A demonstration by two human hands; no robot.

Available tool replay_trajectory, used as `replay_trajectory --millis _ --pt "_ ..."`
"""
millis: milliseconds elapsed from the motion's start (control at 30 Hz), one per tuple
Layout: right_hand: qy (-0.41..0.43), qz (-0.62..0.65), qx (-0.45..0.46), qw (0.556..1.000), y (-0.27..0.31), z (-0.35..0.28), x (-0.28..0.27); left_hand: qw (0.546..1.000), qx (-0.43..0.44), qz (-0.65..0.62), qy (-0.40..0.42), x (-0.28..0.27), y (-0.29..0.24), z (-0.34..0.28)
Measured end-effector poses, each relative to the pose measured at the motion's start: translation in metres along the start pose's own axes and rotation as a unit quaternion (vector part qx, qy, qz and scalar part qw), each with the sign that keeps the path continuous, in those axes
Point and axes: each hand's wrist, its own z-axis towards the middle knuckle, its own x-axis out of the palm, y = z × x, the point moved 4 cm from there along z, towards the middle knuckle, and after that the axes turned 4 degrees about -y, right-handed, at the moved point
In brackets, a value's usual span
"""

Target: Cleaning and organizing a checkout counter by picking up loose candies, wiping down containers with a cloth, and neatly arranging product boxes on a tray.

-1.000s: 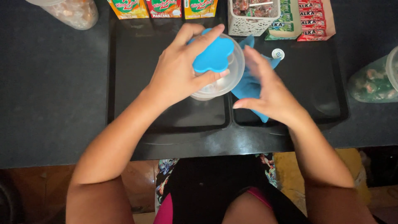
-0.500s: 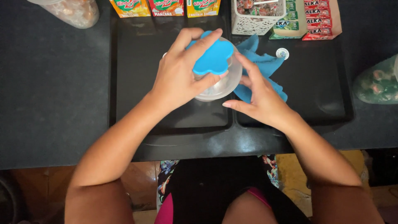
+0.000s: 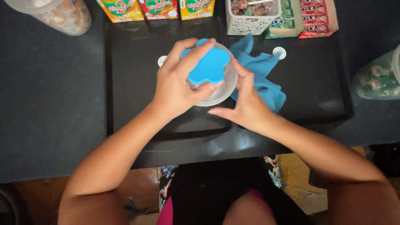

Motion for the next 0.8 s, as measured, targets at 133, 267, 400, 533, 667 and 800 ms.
replay_trajectory --millis 133,267,400,533,667,800 --pt "-0.108 0.046 0.008 0.993 0.004 0.004 0.015 0.999 0.001 -0.01 0.031 -0.007 -0.002 0.001" --pt "-0.148 0.067 0.022 0.987 0.009 0.006 0.009 0.992 0.069 -0.08 0.075 -0.023 -0.013 -0.007" --pt "-0.222 0.022 0.012 0.975 0.015 0.001 -0.028 0.997 0.018 -0.047 0.054 -0.036 -0.021 -0.036" --pt "-0.316 -0.048 -0.04 0.947 0.022 0.004 -0.107 0.968 0.019 0.096 0.231 0.002 -0.022 -0.076" --pt "-0.434 -0.156 -0.058 0.885 -0.018 0.01 -0.191 0.946 0.117 0.094 0.289 0.027 -0.048 -0.078" --pt "-0.561 -0.238 0.039 0.792 -0.139 0.011 -0.266 0.94 0.105 0.064 0.32 0.047 -0.04 -0.082"
